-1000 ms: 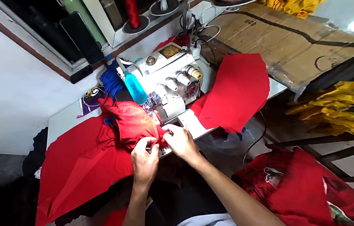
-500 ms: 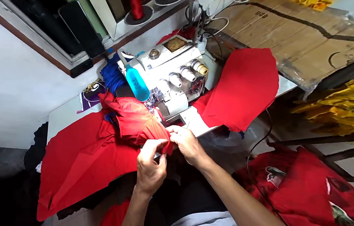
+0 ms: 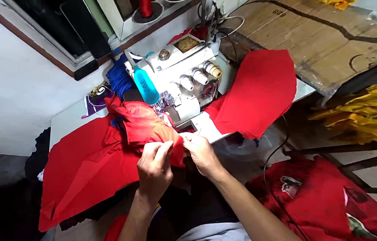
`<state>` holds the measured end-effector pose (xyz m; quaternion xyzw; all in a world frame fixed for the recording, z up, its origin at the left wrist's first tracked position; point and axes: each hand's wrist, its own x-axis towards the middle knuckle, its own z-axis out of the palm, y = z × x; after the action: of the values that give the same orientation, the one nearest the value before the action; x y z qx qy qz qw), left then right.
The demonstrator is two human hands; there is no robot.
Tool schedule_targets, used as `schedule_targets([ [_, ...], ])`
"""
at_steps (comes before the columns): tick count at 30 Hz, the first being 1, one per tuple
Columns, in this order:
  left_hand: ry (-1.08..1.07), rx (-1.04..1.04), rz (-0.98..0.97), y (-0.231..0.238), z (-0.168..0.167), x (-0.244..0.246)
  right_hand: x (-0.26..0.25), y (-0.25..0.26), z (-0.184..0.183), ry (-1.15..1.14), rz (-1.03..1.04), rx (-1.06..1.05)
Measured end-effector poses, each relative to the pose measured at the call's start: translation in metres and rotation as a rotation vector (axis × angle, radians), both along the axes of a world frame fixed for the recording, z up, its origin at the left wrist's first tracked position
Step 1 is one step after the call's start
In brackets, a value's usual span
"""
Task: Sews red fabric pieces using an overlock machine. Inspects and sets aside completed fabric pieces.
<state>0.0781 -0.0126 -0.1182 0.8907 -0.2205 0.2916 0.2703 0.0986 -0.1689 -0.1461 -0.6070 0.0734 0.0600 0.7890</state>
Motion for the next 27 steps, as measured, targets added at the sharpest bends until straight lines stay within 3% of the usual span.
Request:
schedule_targets([
  [3,0.041,-0.005,-0.005,0.002,-0.014,-0.003,-0.003,-0.003,0.001,0.043,0.023,-0.011],
  [8,-0.033,-0.001,-0.058,-0.002,0.006,-0.005,-0.018,-0.010,0.009,0.050,0.037,0.046],
  [13,-0.010,0.082,-0.067,0.000,-0.014,-0.007,-0.029,-0.013,0.010,0.071,0.052,0.107],
  [27,-0.023,0.118,-0.065,-0.004,-0.011,-0.019,-0.040,-0.020,0.024,0.072,0.129,0.081],
])
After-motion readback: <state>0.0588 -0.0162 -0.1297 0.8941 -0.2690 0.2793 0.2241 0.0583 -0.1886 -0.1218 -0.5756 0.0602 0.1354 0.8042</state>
